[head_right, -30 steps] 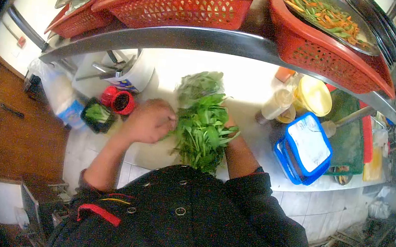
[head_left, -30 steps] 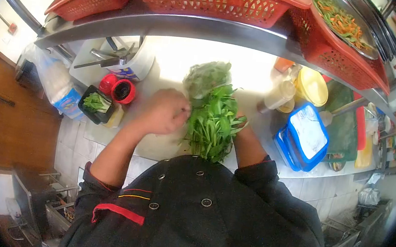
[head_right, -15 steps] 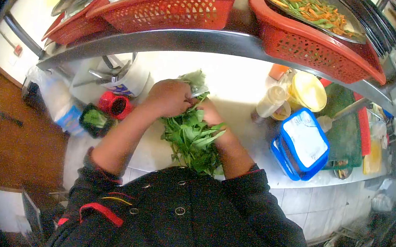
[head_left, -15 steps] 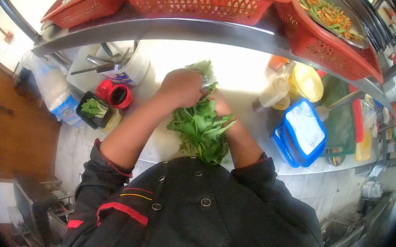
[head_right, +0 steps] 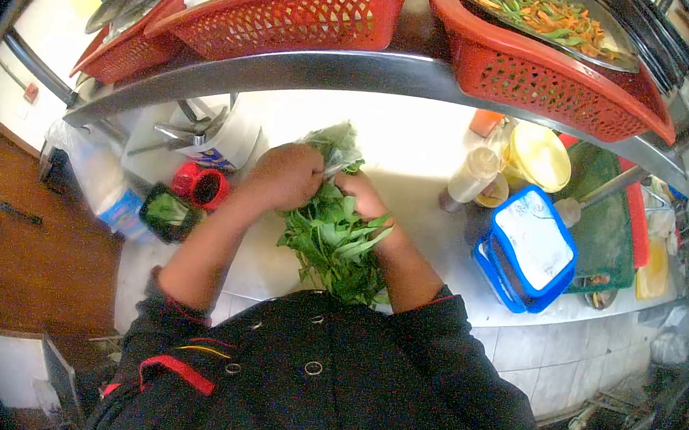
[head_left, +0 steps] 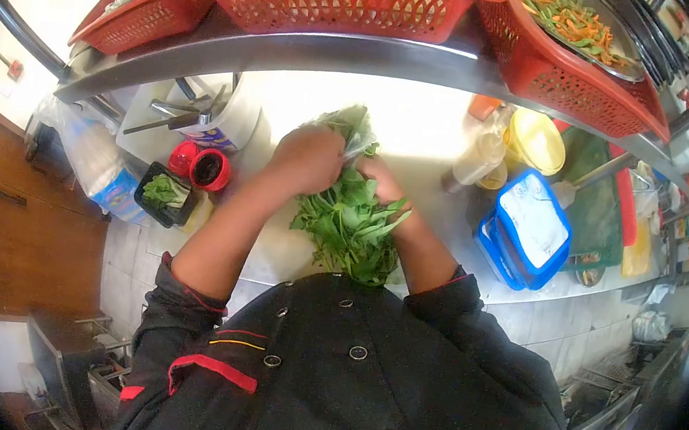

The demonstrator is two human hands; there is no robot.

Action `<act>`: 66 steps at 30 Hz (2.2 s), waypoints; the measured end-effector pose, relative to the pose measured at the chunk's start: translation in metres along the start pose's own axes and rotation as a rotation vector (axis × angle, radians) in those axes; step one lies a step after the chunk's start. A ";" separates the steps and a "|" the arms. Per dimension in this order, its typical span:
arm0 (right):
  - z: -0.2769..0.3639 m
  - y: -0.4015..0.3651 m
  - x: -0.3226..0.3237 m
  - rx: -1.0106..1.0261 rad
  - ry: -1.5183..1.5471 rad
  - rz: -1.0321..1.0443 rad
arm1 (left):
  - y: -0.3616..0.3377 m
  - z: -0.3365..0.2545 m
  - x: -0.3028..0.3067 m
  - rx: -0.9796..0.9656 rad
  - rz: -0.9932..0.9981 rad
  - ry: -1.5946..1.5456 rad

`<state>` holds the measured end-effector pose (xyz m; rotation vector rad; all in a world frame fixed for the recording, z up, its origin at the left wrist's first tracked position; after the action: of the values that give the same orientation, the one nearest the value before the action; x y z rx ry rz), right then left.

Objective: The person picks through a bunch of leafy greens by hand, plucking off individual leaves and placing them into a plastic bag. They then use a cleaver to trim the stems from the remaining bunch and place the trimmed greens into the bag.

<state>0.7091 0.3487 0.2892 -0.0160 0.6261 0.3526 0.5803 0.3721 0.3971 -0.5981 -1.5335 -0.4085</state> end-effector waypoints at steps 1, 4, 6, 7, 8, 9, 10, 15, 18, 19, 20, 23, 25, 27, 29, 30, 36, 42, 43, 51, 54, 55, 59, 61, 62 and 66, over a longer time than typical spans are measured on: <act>0.002 -0.002 -0.003 -0.018 0.051 0.003 | 0.001 -0.003 -0.001 0.000 -0.002 -0.001; -0.008 -0.005 -0.003 0.063 0.121 -0.015 | 0.001 -0.023 -0.012 -0.085 -0.047 0.005; -0.014 -0.004 -0.001 0.160 0.139 -0.043 | -0.001 -0.044 -0.023 -0.381 -0.303 0.032; -0.016 -0.004 -0.002 0.150 0.139 -0.066 | -0.002 -0.050 -0.030 -0.375 -0.308 0.034; -0.018 -0.006 -0.003 0.137 0.139 -0.084 | -0.004 -0.058 -0.035 -0.412 -0.374 -0.002; -0.019 -0.009 -0.005 0.115 0.133 -0.104 | -0.007 -0.066 -0.036 -0.452 -0.439 -0.040; -0.018 -0.012 -0.006 0.098 0.119 -0.124 | -0.007 -0.073 -0.040 -0.454 -0.382 -0.014; -0.012 -0.011 -0.003 0.020 0.034 -0.258 | -0.026 -0.082 -0.039 -0.484 -0.284 -0.083; -0.011 -0.010 0.014 -0.037 0.051 -0.333 | -0.050 -0.082 -0.028 -0.448 -0.188 -0.096; -0.016 -0.012 0.030 0.029 -0.124 -0.176 | -0.056 -0.081 -0.028 -0.427 -0.162 -0.114; -0.022 -0.013 0.041 0.095 -0.297 -0.019 | -0.060 -0.078 -0.032 -0.424 -0.163 -0.115; -0.036 -0.005 0.063 0.217 0.226 0.218 | -0.064 -0.066 -0.041 -0.396 -0.057 -0.283; -0.037 -0.011 0.064 0.227 0.546 0.307 | -0.061 -0.048 -0.028 -0.351 -0.428 -0.447; -0.033 -0.016 0.062 0.100 0.578 0.210 | -0.062 -0.028 -0.010 -0.242 -0.375 -0.520; -0.033 -0.019 0.060 0.039 0.604 0.186 | -0.057 -0.010 -0.003 -0.122 -0.326 -0.588; -0.034 -0.018 0.059 0.013 0.617 0.184 | -0.053 -0.003 -0.002 -0.116 -0.333 -0.447; -0.032 -0.019 0.049 -0.078 0.746 0.210 | -0.039 0.014 -0.044 -0.218 -0.388 -0.303; -0.026 -0.041 0.032 -0.094 0.623 -0.100 | -0.065 0.020 -0.093 -0.263 -0.284 -0.509; -0.025 -0.040 0.029 -0.138 0.712 -0.175 | -0.067 0.024 -0.102 -0.224 -0.256 -0.550; -0.067 -0.115 0.064 -0.496 0.201 -0.398 | -0.090 0.035 -0.119 0.056 -0.185 -0.803; -0.049 -0.128 0.036 -0.411 0.235 -0.458 | -0.091 0.024 -0.118 0.014 -0.251 -0.721; -0.049 -0.127 0.035 -0.207 -0.047 -0.399 | -0.088 0.018 -0.116 -0.046 -0.289 -0.640; -0.070 -0.107 0.011 -0.158 -0.856 -0.261 | -0.064 -0.017 -0.105 -0.161 -0.301 -0.544; -0.099 -0.096 0.025 -0.092 -0.761 -0.292 | -0.055 -0.031 -0.095 -0.305 -0.303 -0.501; -0.106 -0.093 0.031 -0.032 -0.660 -0.318 | -0.051 -0.032 -0.097 -0.348 -0.317 -0.479; -0.082 -0.094 0.043 -0.207 -0.261 -0.626 | -0.050 -0.001 -0.087 -0.249 -0.119 -0.529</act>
<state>0.7258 0.2640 0.1888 -0.3523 0.2989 -0.1882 0.5496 0.3215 0.3164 -0.8580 -2.0474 -0.5678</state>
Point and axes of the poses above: each hand's wrist, its own y-axis towards the middle knuckle, its own x-axis out of the back of the hand, z = x × y, the point moved 2 cm from there along y, towards the middle knuckle, and after that the axes turned 7 degrees about y, right-handed, at the moved point
